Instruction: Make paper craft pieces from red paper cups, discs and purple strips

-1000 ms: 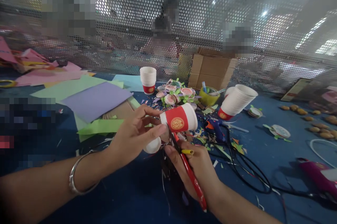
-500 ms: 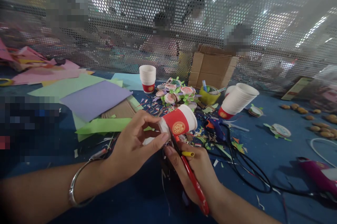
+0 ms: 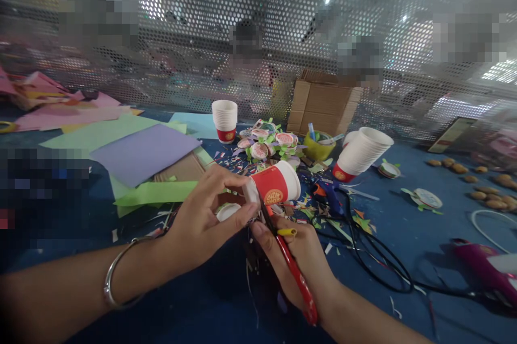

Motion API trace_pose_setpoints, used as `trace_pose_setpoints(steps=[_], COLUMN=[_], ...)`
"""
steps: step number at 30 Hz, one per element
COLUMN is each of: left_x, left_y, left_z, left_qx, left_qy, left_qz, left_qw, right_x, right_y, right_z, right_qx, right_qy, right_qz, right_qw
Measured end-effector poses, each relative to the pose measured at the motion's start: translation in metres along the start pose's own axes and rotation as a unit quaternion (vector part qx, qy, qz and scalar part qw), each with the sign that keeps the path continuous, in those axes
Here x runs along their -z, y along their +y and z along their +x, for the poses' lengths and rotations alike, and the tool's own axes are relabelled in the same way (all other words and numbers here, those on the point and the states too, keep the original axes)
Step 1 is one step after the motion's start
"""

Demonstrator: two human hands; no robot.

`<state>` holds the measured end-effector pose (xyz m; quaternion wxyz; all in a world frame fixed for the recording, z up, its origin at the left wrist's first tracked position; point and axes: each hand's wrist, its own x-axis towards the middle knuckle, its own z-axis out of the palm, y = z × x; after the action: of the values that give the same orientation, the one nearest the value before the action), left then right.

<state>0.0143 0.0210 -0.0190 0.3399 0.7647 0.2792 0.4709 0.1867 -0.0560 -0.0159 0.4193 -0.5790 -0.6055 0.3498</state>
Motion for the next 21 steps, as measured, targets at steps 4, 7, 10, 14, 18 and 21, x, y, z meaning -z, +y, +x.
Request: trace_pose_setpoints(steps=[4,7,10,14,18,21], left_x=[0.0035,0.0053,0.0054,0.0042,0.0042,0.005], left_y=[0.0051,0.0078,0.008,0.0081,0.0083,0.0078], left_z=[-0.0006,-0.0006,-0.0004,-0.0001,0.0004,0.001], left_qx=[-0.054,-0.088,-0.101,-0.118,-0.139,-0.146], left_qy=[-0.006,-0.009,-0.006,-0.001,0.007,0.004], left_qz=[0.074,0.109,0.115,0.12,0.123,0.132], left_qw=[0.996,0.99,0.988,0.986,0.982,0.98], right_x=[-0.0012,-0.0018,-0.0014,0.0,0.0009,0.0006], right_y=[0.0018,0.0041,0.0042,0.0012,0.0,0.0003], right_z=[-0.0027,-0.0055,-0.0067,-0.0066,-0.0064,-0.006], right_qx=[-0.041,-0.047,-0.068,-0.085,-0.086,-0.083], right_qy=[-0.011,-0.005,-0.017,-0.032,-0.035,-0.037], right_qz=[0.044,0.041,0.045,0.042,0.049,0.06], right_qw=[0.998,0.998,0.997,0.995,0.994,0.994])
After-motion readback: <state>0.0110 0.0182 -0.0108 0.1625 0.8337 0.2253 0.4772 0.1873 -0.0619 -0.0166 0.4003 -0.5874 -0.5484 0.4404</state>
